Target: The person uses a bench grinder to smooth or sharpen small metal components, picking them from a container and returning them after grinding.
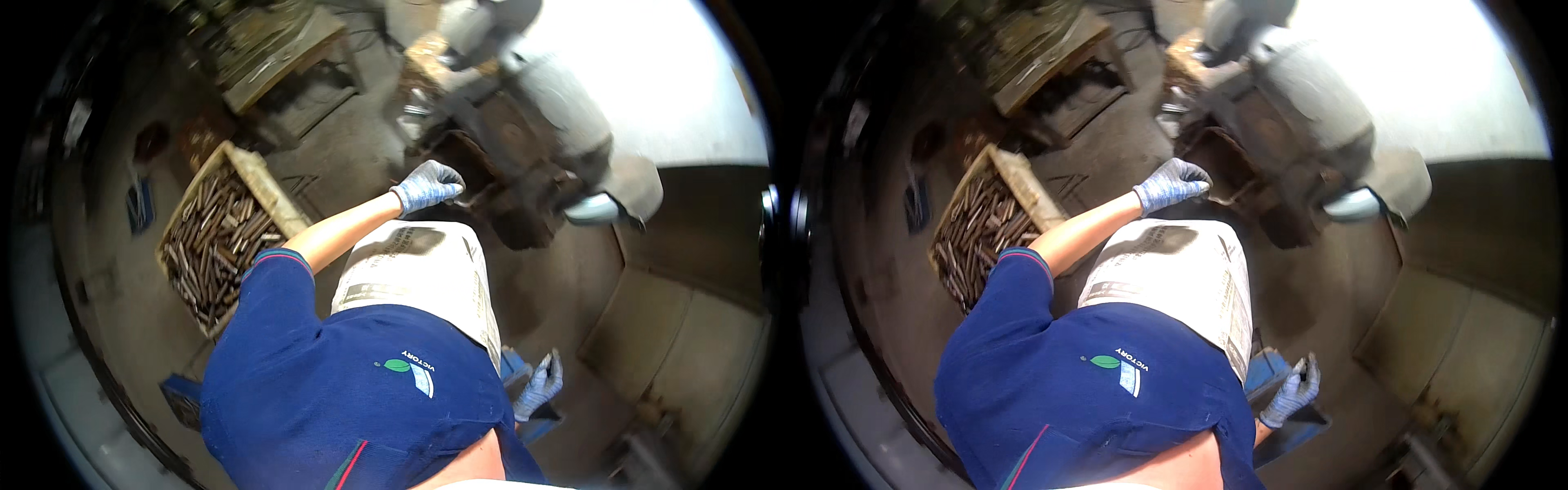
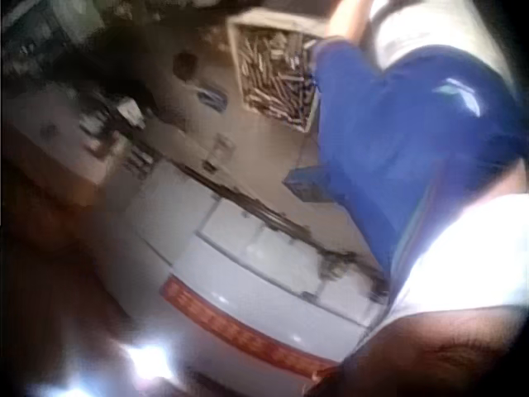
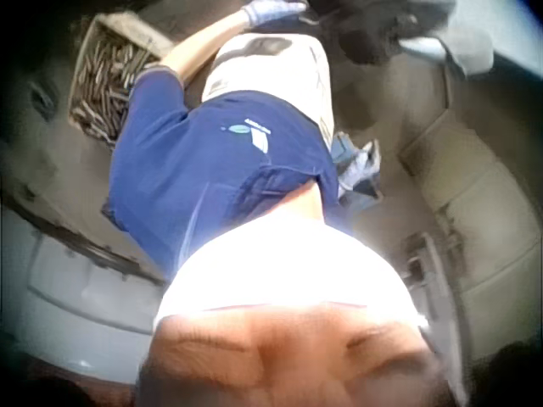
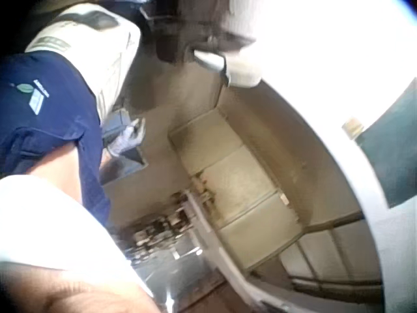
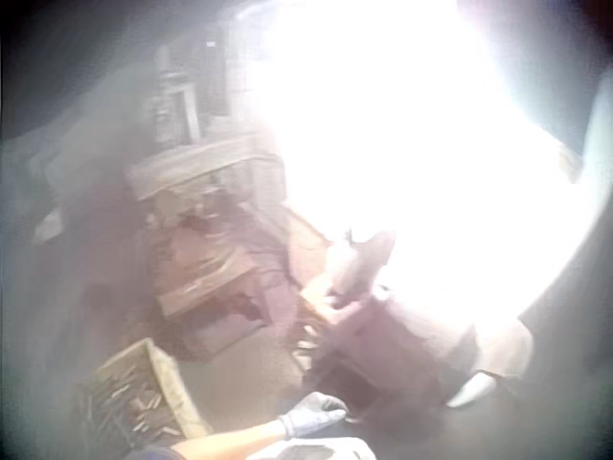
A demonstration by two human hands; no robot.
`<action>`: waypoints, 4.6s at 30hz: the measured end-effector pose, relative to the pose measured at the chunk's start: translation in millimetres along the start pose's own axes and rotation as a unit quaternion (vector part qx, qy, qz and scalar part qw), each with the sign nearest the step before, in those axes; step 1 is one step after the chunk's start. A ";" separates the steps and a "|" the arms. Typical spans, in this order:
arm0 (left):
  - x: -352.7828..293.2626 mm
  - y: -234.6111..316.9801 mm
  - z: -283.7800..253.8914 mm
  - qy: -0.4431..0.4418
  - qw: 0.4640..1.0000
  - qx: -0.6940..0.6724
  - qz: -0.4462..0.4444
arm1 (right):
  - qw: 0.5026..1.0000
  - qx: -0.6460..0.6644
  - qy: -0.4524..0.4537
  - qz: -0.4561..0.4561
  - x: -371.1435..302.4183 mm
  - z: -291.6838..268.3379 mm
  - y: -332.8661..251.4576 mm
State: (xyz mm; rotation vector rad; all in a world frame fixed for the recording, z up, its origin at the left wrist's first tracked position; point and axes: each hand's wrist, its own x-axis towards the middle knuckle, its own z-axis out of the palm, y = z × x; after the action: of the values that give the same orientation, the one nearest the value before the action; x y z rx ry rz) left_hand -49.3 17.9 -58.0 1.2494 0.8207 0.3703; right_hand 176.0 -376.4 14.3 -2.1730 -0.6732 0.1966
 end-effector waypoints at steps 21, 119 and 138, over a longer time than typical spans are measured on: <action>-239.4 -82.9 -272.3 0.476 0.680 0.397 -0.392 | 0.955 0.039 -0.287 -0.062 86.0 111.8 -6.9; 128.0 -1.2 192.5 0.015 0.972 -0.235 -0.015 | 0.921 0.385 0.015 0.061 163.4 183.4 6.2; 140.9 -4.8 192.4 0.025 0.975 -0.214 -0.050 | 0.914 0.394 -0.033 0.092 170.7 184.6 16.7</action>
State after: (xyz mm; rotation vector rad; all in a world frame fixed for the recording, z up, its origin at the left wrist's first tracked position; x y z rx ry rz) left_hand 182.9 -22.7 -94.1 0.7969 0.7920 0.4705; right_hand 260.4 -169.4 -101.9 -1.4420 -0.3295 0.5418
